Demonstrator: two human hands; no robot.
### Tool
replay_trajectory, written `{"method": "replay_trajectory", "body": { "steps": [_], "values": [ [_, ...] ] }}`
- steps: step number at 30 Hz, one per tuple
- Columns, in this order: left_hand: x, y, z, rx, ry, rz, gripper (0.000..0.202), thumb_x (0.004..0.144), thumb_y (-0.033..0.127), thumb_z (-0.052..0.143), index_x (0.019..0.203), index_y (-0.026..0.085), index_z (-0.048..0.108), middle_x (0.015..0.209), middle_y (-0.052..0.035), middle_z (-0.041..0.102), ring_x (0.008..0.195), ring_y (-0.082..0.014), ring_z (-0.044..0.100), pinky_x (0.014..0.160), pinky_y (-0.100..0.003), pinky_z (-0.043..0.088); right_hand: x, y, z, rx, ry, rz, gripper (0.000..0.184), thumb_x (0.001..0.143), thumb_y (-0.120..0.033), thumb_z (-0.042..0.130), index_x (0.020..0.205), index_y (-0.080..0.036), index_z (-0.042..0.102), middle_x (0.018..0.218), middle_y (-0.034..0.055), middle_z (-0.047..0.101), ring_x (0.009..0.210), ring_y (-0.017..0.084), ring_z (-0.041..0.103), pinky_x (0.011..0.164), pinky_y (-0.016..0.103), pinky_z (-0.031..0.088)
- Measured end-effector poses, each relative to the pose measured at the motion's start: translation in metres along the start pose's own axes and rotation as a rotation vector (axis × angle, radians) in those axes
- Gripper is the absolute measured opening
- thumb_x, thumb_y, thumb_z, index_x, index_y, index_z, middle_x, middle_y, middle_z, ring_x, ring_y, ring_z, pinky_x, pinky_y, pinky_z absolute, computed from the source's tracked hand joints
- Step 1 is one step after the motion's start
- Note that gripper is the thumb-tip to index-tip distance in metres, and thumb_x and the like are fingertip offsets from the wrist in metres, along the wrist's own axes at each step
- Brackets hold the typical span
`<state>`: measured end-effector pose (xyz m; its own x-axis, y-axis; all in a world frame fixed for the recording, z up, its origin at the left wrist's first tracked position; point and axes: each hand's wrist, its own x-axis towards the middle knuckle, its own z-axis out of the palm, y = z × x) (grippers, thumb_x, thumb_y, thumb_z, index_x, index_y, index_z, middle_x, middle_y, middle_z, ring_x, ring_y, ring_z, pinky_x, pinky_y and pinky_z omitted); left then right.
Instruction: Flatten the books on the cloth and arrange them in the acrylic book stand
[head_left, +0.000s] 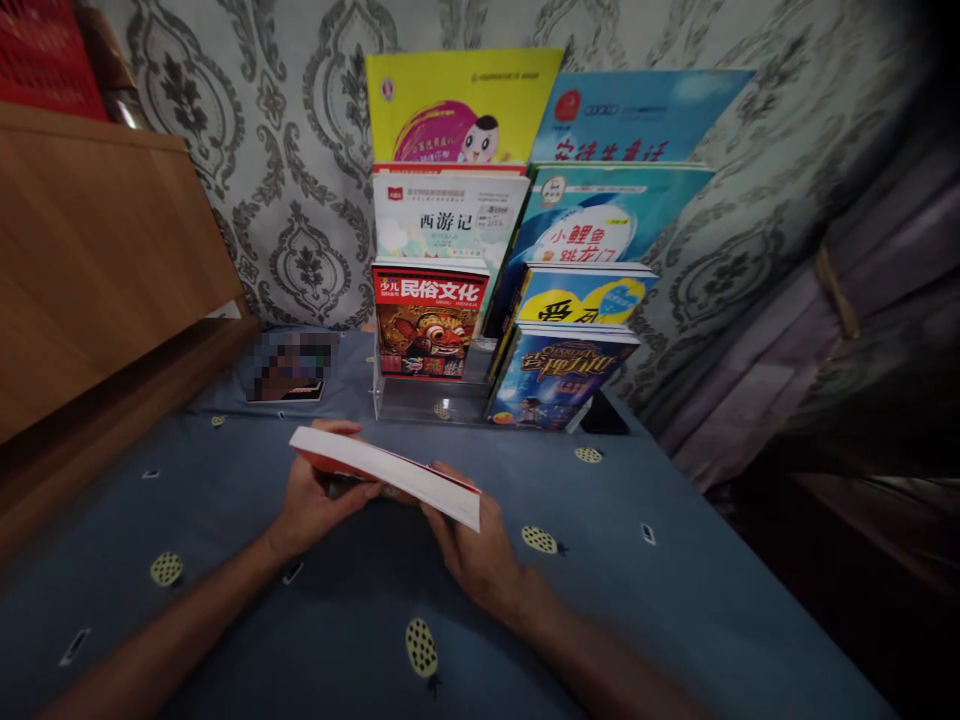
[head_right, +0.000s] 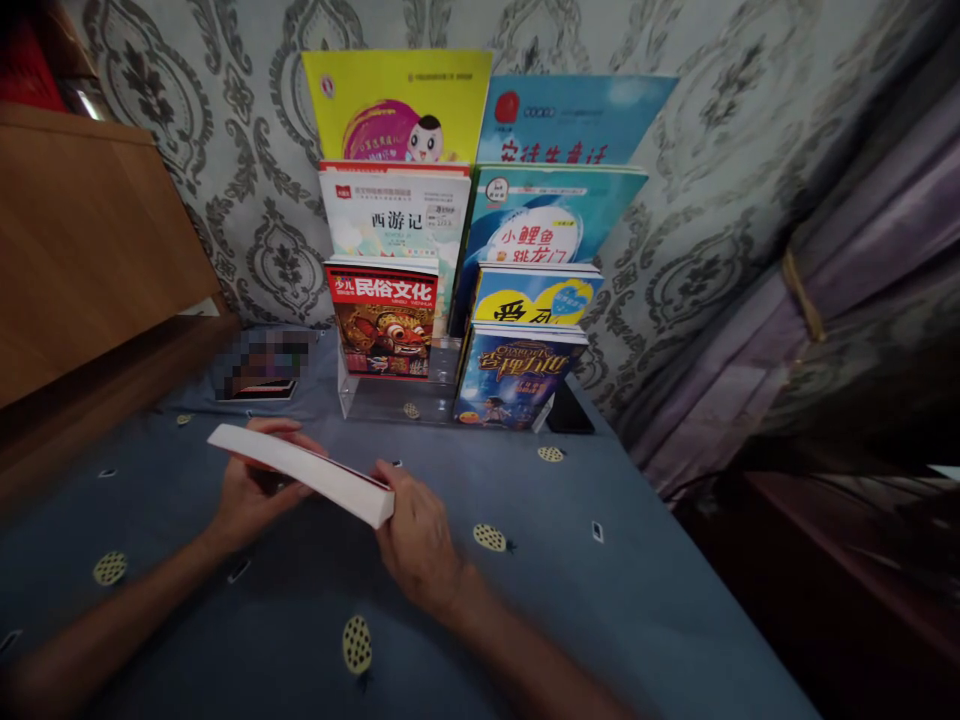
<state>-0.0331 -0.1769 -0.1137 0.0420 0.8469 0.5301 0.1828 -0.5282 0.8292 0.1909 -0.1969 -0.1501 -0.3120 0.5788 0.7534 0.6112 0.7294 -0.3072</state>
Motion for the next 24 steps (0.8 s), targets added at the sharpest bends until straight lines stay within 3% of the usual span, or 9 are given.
{"method": "replay_trajectory", "body": {
  "steps": [6, 10, 12, 14, 16, 19, 24],
  "values": [
    [0.003, 0.006, -0.011, 0.066, -0.087, 0.084, 0.049, 0.084, 0.038, 0.076, 0.124, 0.020, 0.054, 0.107, -0.0086, 0.068, 0.095, -0.0210, 0.069, 0.077, -0.032, 0.059, 0.010, 0.005, -0.013, 0.060, -0.021, -0.102, 0.053, 0.098, -0.021, 0.047, 0.150, -0.019, 0.038, 0.118, 0.0145, 0.072, 0.107, 0.027, 0.072, 0.089, 0.041, 0.062],
    [0.016, 0.013, -0.024, 0.084, -0.279, 0.409, 0.039, 0.100, 0.041, 0.055, 0.135, 0.026, 0.051, 0.118, -0.0103, 0.071, 0.113, -0.0247, 0.067, 0.096, -0.044, 0.056, 0.021, 0.018, -0.025, 0.140, -0.058, -0.130, 0.057, 0.101, -0.022, 0.041, 0.157, -0.028, 0.029, 0.129, 0.0118, 0.069, 0.115, 0.025, 0.069, 0.095, 0.042, 0.060],
    [0.024, 0.012, -0.030, 0.214, -0.405, 0.568, 0.038, 0.103, 0.040, 0.048, 0.139, 0.028, 0.052, 0.128, -0.0104, 0.068, 0.125, -0.0265, 0.061, 0.106, -0.050, 0.049, 0.024, 0.027, -0.027, 0.104, -0.069, -0.106, 0.058, 0.102, -0.020, 0.041, 0.157, -0.032, 0.030, 0.141, 0.0118, 0.061, 0.128, 0.025, 0.061, 0.103, 0.046, 0.056],
    [0.028, 0.006, -0.034, 0.435, -0.510, 0.641, 0.039, 0.104, 0.033, 0.046, 0.142, 0.029, 0.052, 0.137, -0.0097, 0.064, 0.133, -0.0265, 0.056, 0.113, -0.054, 0.041, 0.021, 0.037, -0.023, 0.056, -0.079, -0.081, 0.055, 0.102, -0.019, 0.044, 0.155, -0.033, 0.037, 0.149, 0.0119, 0.055, 0.138, 0.027, 0.052, 0.109, 0.051, 0.051],
    [0.028, -0.003, -0.035, 0.604, -0.602, 0.638, 0.043, 0.102, 0.030, 0.048, 0.145, 0.029, 0.050, 0.142, -0.0096, 0.061, 0.133, -0.0257, 0.054, 0.116, -0.054, 0.037, 0.016, 0.047, -0.016, 0.045, -0.131, -0.060, 0.052, 0.101, -0.019, 0.047, 0.151, -0.032, 0.044, 0.149, 0.0121, 0.055, 0.141, 0.027, 0.048, 0.111, 0.053, 0.049],
    [0.021, -0.010, -0.030, 0.717, -0.740, 0.571, 0.047, 0.099, 0.028, 0.054, 0.145, 0.028, 0.048, 0.141, -0.0103, 0.061, 0.129, -0.0252, 0.057, 0.111, -0.049, 0.043, 0.010, 0.055, -0.009, 0.067, -0.314, -0.029, 0.051, 0.099, -0.017, 0.052, 0.147, -0.033, 0.051, 0.147, 0.0100, 0.058, 0.140, 0.025, 0.050, 0.111, 0.050, 0.049],
    [0.014, 0.004, -0.019, 0.814, -0.852, 0.487, 0.049, 0.096, 0.020, 0.055, 0.144, 0.026, 0.047, 0.141, -0.0107, 0.059, 0.128, -0.0246, 0.056, 0.106, -0.042, 0.048, 0.017, 0.056, -0.017, 0.102, -0.542, -0.004, 0.052, 0.099, -0.014, 0.052, 0.147, -0.031, 0.050, 0.152, 0.0091, 0.053, 0.146, 0.023, 0.041, 0.116, 0.047, 0.044]
  ]
}}
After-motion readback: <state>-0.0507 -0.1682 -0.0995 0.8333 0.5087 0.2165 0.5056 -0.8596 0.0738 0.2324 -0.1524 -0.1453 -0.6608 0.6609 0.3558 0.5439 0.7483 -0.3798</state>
